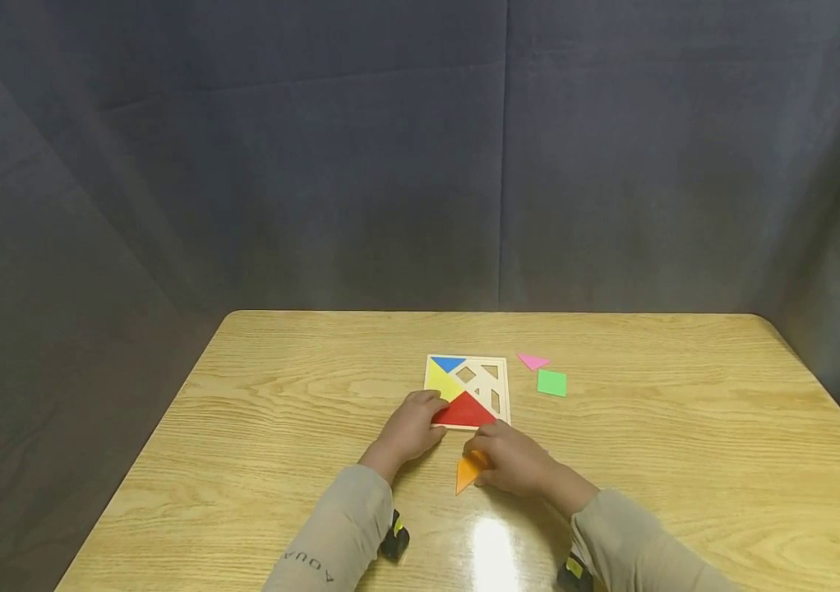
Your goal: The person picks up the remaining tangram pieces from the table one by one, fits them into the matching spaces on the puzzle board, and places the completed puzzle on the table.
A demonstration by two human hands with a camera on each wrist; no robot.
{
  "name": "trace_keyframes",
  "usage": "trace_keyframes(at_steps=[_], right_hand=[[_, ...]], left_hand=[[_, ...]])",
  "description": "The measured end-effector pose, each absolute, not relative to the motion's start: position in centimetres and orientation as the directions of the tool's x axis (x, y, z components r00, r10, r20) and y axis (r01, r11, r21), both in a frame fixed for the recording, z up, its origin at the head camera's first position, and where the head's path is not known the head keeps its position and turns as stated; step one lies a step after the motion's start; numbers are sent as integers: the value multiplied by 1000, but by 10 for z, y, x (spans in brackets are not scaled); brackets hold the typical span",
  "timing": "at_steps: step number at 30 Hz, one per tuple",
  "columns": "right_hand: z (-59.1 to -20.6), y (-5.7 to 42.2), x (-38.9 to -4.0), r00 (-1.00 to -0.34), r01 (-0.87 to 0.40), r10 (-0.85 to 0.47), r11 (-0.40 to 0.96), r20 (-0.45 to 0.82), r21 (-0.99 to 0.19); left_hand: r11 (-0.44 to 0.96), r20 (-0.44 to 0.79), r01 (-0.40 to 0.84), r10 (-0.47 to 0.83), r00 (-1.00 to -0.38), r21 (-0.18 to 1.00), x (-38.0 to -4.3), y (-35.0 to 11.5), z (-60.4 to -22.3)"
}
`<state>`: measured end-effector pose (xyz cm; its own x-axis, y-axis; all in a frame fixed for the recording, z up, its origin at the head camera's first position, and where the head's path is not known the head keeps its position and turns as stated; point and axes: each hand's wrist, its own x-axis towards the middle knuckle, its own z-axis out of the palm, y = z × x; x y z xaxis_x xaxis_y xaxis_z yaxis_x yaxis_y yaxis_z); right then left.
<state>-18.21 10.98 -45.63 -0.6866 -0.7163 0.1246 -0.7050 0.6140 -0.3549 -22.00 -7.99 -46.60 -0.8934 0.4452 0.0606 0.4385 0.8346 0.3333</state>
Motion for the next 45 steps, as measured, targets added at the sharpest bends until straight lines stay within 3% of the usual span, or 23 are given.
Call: trace_keyframes(at_steps=[10, 21, 45], right_hand=[[-456, 109, -183, -676, -719, -725, 607, 136, -339], [-455, 105, -183, -668, -730, -731, 606, 142, -316], [-456, 99, -180, -712, -682, -694, 647, 108, -341]], left_hand=[[785, 121, 487, 480, -869, 384, -222, -84, -469], [825, 73, 444, 448, -891, 351, -219, -80, -464], [809, 96, 452, 451, -887, 375, -219, -81, -466]])
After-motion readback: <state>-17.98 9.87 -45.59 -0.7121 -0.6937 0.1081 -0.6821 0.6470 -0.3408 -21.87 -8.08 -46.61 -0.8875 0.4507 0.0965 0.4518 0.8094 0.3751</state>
